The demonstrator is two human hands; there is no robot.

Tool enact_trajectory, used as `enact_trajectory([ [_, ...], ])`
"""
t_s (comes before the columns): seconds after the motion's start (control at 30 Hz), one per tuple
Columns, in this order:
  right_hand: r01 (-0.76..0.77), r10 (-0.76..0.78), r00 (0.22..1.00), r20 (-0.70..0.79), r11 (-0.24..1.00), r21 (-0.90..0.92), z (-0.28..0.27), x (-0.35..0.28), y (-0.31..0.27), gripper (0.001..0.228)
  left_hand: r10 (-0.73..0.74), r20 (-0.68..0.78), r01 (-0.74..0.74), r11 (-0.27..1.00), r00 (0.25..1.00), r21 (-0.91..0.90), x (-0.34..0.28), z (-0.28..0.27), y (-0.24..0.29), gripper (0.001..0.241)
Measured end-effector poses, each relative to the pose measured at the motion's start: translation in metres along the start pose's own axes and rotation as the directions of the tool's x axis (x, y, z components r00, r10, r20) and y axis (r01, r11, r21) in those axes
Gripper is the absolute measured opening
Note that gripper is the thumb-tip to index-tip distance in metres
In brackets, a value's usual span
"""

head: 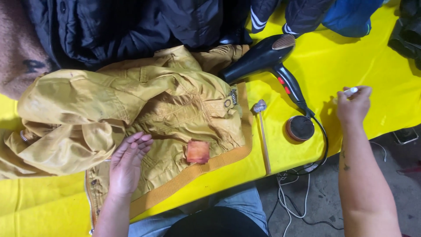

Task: Applying leather conditioner to a yellow jacket using a sponge applicator and smoothing it by hand.

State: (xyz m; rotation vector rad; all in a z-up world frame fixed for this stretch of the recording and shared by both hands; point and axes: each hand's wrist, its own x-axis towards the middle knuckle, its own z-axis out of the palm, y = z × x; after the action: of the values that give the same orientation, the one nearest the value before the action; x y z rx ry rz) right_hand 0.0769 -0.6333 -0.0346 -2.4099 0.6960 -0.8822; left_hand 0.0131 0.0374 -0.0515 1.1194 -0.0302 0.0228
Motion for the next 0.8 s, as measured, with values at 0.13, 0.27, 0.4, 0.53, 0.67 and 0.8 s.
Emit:
enact_trajectory([
  [0.13, -0.244, 0.240, 0.969, 0.065, 0.969, 0.048, -0.014, -0.022, -0.049, 0.036, 0.001, -0.014, -0.001, 1.000, 1.000, 0.004, 0.000, -0.001, -0.003, 0.031],
  [0.27, -0.306, 0.304, 0.946, 0.109, 0.952, 0.001, -0.014, -0.016, -0.043, 0.046, -0.005, -0.007, 0.005, 1.000, 1.000, 0.018, -0.001, -0.002, -0.002, 0.031],
  [0.4, -0.350, 0.344, 0.928, 0.143, 0.937, 0.018, -0.027, -0.015, -0.060, 0.046, -0.008, 0.014, 0.008, 1.000, 1.000, 0.015, -0.001, -0.004, -0.002, 0.031],
  [0.53, -0.359, 0.346, 0.925, 0.158, 0.931, 0.063, -0.032, -0.020, -0.070, 0.051, -0.005, 0.022, 0.004, 1.000, 1.000, 0.001, 0.001, -0.005, -0.004, 0.031],
  [0.67, -0.289, 0.274, 0.957, 0.094, 0.921, 0.259, -0.016, -0.019, -0.024, 0.075, -0.002, 0.011, 0.002, 1.000, 1.000, 0.002, -0.001, -0.002, -0.002, 0.031],
  [0.8, -0.037, 0.142, 0.975, -0.169, 0.860, 0.510, -0.008, -0.025, 0.014, 0.074, -0.018, 0.007, 0.018, 1.000, 1.000, -0.001, 0.001, -0.002, -0.001, 0.032],
])
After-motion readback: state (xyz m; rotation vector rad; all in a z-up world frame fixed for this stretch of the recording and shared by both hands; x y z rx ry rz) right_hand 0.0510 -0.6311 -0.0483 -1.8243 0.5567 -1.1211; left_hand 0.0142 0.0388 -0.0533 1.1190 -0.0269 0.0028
